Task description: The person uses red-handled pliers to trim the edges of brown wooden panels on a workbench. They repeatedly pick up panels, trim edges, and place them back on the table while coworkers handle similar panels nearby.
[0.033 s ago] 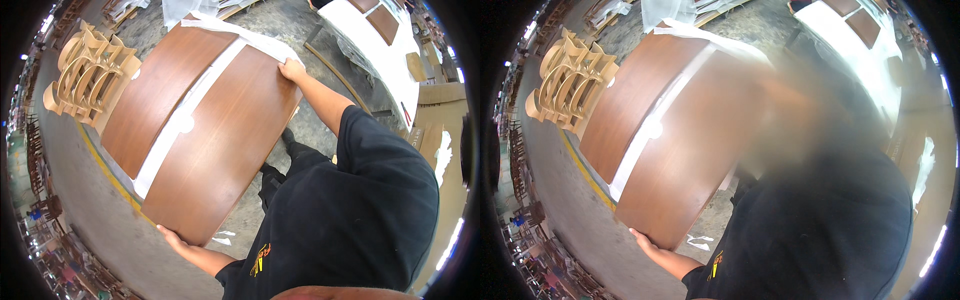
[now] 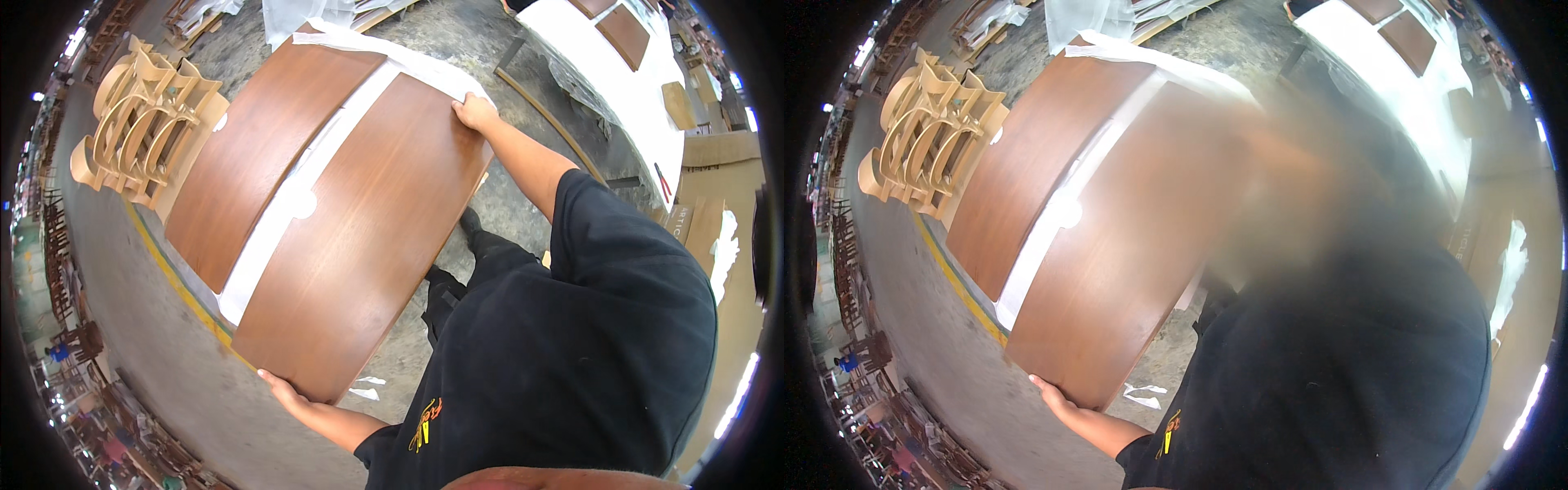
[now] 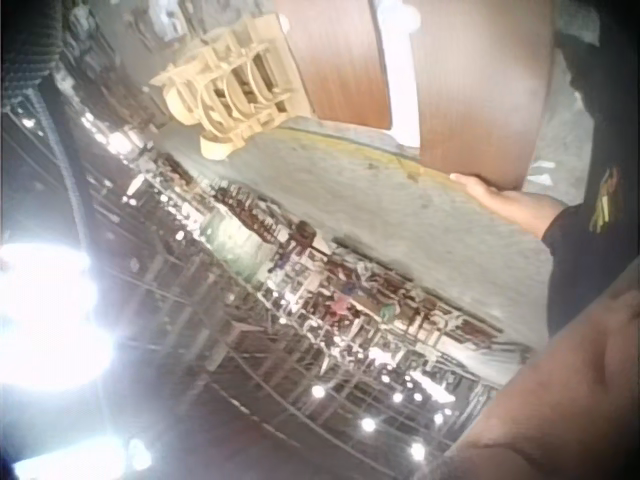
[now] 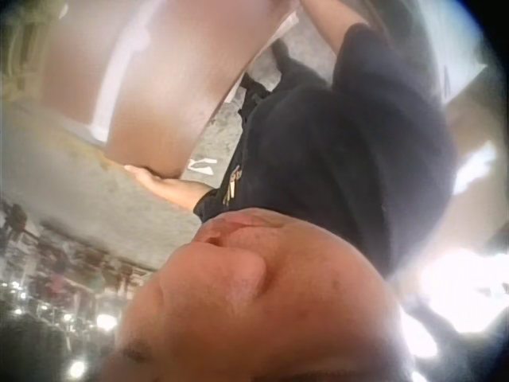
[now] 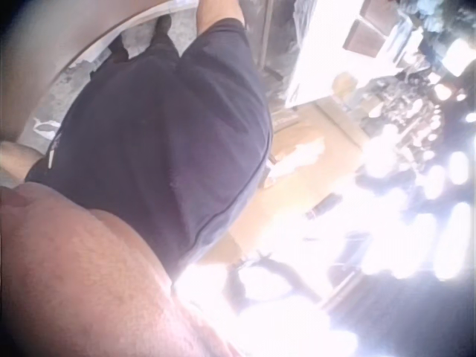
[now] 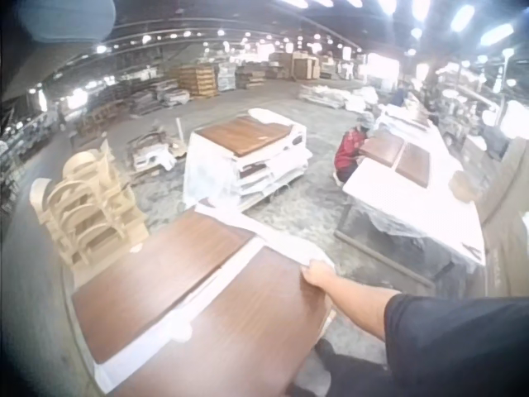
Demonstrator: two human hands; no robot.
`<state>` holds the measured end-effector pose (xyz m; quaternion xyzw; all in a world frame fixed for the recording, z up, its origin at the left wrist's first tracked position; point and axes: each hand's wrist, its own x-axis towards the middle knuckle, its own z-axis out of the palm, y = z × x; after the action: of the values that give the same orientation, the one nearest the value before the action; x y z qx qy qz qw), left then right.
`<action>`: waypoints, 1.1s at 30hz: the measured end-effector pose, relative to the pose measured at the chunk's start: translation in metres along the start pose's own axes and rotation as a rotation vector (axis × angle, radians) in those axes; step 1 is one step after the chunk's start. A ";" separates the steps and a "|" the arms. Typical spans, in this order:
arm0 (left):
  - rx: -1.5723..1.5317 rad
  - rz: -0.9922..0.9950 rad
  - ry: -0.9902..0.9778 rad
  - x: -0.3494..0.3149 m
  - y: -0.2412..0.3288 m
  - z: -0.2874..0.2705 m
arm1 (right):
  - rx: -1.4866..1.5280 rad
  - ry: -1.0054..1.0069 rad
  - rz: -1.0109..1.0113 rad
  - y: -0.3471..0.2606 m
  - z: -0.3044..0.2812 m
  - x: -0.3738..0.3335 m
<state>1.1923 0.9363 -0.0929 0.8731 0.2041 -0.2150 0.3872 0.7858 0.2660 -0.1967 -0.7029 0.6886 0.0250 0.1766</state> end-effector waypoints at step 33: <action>-0.833 0.762 -0.515 -0.581 0.187 0.503 | 2.045 1.308 0.744 0.806 -0.195 -0.174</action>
<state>0.7020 0.3266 0.0209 0.5801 -0.1550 -0.1677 0.7819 -0.0505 0.3859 -0.1381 0.1077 0.5072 -0.8185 0.2473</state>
